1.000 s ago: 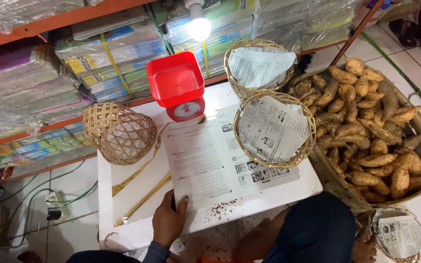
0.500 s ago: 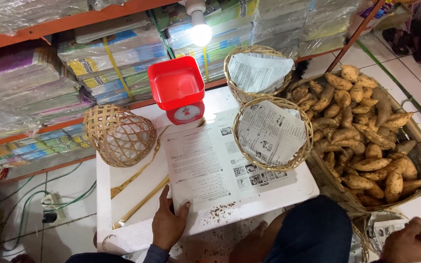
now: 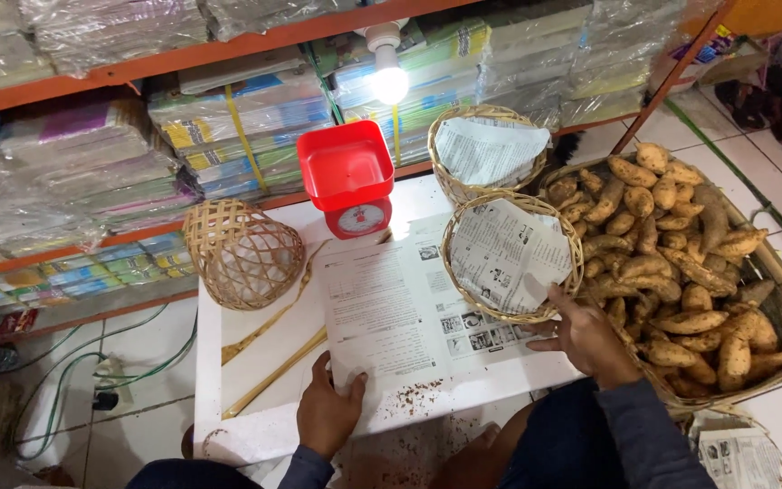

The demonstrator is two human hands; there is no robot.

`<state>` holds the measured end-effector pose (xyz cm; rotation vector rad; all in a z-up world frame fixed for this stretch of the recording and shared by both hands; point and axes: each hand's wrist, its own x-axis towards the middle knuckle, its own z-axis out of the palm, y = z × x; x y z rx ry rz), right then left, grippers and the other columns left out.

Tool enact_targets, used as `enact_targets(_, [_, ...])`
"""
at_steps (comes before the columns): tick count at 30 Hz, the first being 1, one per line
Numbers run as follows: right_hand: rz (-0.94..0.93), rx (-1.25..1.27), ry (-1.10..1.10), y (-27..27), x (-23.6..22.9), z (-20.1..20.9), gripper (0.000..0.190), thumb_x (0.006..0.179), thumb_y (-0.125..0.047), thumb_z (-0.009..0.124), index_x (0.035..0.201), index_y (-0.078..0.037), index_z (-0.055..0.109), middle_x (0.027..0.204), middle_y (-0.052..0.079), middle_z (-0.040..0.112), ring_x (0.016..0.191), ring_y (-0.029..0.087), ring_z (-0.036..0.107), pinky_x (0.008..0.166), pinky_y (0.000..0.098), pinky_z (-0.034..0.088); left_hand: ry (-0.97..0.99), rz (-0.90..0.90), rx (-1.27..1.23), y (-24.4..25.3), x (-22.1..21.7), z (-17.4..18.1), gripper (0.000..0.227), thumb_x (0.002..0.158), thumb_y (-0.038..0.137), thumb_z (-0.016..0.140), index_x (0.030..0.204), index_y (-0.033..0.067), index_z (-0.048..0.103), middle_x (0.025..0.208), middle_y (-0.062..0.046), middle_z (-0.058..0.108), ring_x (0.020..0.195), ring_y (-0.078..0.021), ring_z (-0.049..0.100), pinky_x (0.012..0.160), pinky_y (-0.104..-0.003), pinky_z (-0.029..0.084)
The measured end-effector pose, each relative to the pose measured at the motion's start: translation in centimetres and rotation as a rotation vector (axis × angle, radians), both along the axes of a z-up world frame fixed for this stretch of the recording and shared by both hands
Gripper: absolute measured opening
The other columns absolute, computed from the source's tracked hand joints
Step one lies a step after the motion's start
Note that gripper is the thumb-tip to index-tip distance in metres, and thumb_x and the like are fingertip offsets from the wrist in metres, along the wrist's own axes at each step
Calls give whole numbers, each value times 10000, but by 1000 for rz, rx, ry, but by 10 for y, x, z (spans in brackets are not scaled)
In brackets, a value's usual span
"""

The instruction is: Inspecting and wrapping sweet potatoes in newspaper before placing them into woven baskets.

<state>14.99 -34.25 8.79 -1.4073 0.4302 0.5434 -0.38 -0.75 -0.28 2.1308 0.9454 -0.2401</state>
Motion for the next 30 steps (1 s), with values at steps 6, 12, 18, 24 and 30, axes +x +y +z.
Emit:
enact_targets(6, [-86, 78, 75, 44, 4, 12, 542, 980, -273, 495, 1514, -185, 496, 1444, 88, 608, 1284, 357, 579, 1036, 617, 492, -116, 14, -71, 9, 5, -12, 667, 823, 508, 699, 1389, 186, 557, 1359, -38, 667, 1189, -252, 672, 946, -454, 578])
enact_targets(12, [-202, 194, 65, 28, 19, -49, 461, 998, -147, 504, 1459, -146, 520, 1379, 120, 638, 1205, 362, 607, 960, 630, 518, -187, 87, -190, -7, 9, 13, 692, 823, 383, 738, 1442, 164, 521, 1418, -62, 651, 1277, -237, 652, 1040, -397, 552])
enact_targets(18, [-224, 245, 66, 21, 19, -47, 275, 987, -97, 535, 1261, -106, 553, 1238, 123, 637, 1090, 373, 616, 946, 630, 537, -204, 244, -430, -7, 11, 25, 724, 837, 358, 732, 1476, 136, 475, 1443, -57, 647, 1342, -237, 596, 1110, -373, 529])
enact_targets(24, [-124, 118, 103, 27, 7, 4, 499, 975, -140, 517, 1469, -91, 465, 1459, 148, 564, 1195, 430, 578, 1044, 581, 492, -64, 45, -9, 8, -5, 12, 447, 873, 541, 625, 1213, 260, 698, 1021, 45, 814, 975, -200, 747, 839, -411, 577])
enact_targets(30, [-109, 165, 115, 16, 17, -12, 406, 991, -141, 523, 1396, -119, 541, 1305, 163, 643, 1097, 407, 623, 993, 567, 501, -63, -31, 13, 15, -22, -11, 633, 849, 499, 679, 1419, 272, 523, 1028, 62, 772, 869, -173, 738, 739, -409, 595])
